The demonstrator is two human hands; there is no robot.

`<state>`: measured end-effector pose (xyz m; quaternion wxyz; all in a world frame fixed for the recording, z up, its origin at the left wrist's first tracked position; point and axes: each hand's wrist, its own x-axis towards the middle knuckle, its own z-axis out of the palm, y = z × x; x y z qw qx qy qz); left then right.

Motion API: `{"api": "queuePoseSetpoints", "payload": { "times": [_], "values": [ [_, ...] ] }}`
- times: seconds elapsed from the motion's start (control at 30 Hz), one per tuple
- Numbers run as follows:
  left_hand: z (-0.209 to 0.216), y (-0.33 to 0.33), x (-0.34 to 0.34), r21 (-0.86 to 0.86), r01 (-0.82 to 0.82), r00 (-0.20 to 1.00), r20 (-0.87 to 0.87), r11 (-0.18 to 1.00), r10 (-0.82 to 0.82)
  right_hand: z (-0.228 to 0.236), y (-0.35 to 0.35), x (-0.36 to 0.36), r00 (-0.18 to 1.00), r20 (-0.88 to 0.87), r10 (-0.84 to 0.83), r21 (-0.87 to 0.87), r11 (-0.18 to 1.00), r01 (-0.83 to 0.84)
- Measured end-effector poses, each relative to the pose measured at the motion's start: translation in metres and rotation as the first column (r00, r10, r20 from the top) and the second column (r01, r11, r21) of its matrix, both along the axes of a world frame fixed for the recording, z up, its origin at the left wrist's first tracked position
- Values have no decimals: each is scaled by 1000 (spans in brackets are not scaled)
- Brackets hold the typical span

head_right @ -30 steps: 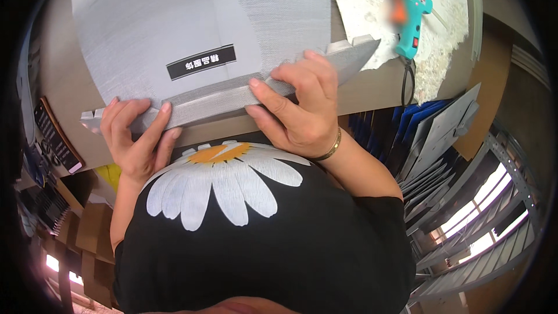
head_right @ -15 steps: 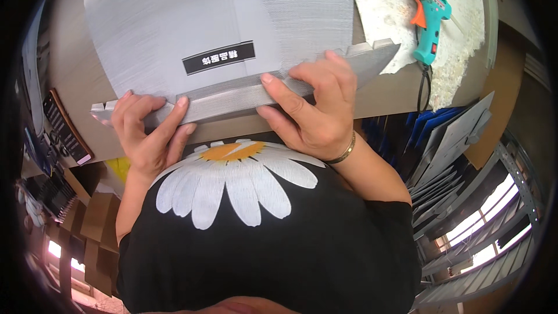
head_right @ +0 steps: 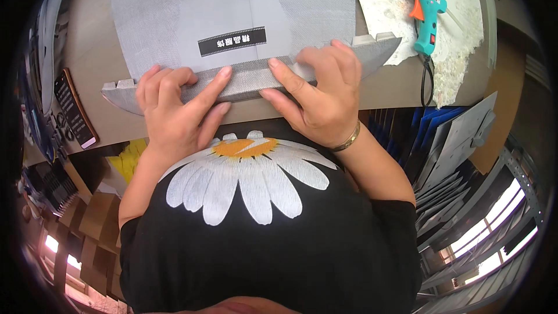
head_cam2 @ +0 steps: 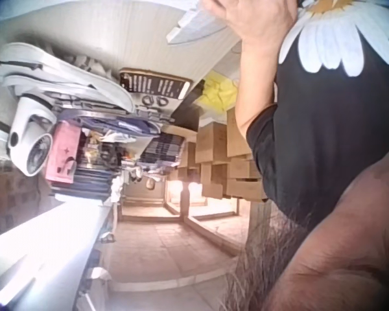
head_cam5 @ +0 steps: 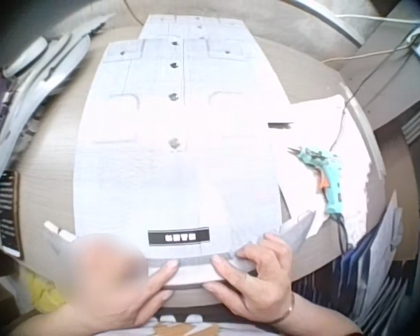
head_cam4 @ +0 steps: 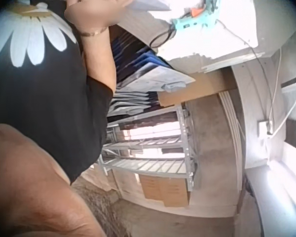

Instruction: The person uses a hot glue gun to attach a grey fabric strip to the bottom edge of a grey shirt-like garment. They then attach two smaller fabric pieces to the collar area of the garment. The process is repeated for a second garment.

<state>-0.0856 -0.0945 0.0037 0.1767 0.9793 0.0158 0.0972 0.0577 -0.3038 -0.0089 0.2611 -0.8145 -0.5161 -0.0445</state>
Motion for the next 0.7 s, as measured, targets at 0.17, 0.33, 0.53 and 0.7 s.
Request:
{"api": "queuePoseSetpoints", "payload": {
  "times": [0.17,0.33,0.53,0.7],
  "values": [
    [-3,-7,3,37,-32,999,5,999,32,2,-2,1,1000,-10,4,-24,1000,-4],
    [-1,-9,4,71,-38,999,4,997,37,10,-6,7,997,74,-12,-68,998,17],
    [-5,-16,8,48,-25,999,38,999,23,15,-2,7,999,54,1,-91,996,4],
    [-2,-14,6,51,-23,999,44,998,21,9,4,5,997,63,53,-168,985,-41]
  ]
}}
